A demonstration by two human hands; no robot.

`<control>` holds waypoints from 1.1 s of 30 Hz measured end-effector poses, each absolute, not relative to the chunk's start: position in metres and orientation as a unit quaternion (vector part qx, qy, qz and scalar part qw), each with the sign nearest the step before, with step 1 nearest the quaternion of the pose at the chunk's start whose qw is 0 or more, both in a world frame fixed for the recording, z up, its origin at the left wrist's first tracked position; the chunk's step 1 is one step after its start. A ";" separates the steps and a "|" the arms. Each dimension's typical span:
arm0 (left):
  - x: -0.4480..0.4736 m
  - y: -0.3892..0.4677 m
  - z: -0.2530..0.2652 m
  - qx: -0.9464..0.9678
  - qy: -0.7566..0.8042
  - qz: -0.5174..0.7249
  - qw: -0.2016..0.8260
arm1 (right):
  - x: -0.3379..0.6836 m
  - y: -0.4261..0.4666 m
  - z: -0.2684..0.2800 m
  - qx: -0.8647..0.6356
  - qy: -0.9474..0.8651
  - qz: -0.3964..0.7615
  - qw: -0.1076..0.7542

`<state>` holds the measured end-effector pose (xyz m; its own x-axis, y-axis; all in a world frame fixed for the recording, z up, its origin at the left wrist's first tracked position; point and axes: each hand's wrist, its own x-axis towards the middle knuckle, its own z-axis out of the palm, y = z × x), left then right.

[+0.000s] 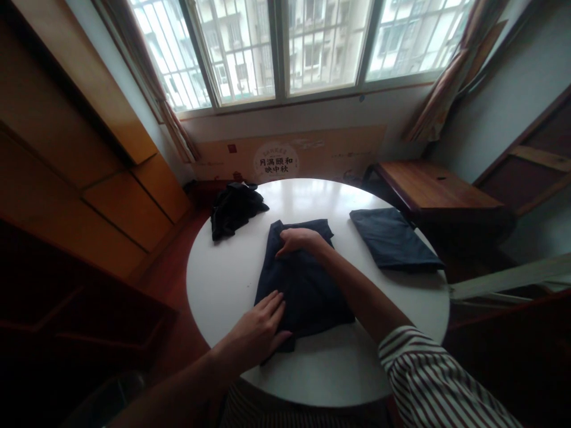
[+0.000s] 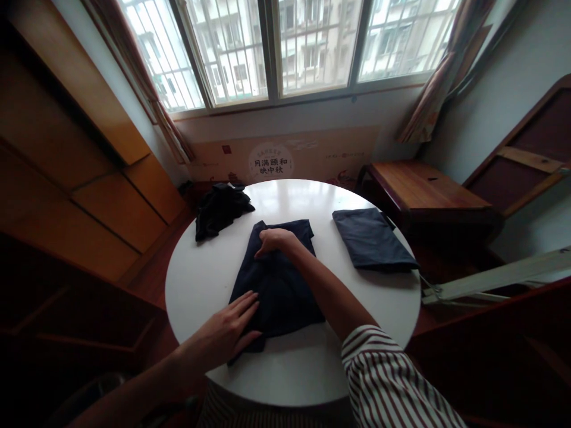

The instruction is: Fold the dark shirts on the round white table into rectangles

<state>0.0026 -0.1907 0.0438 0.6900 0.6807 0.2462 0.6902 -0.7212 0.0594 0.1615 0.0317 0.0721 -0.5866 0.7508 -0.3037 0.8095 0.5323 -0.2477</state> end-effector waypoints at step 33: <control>-0.008 -0.211 0.043 -0.918 -0.397 -0.015 0.000 | 0.195 0.067 0.045 0.535 0.842 -0.034 -0.053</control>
<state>-0.0081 -0.2114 0.0431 0.6846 0.7284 0.0277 0.7284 -0.6850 0.0114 0.1951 0.0669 0.0455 -0.4215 0.9053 0.0524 0.8982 0.4248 -0.1132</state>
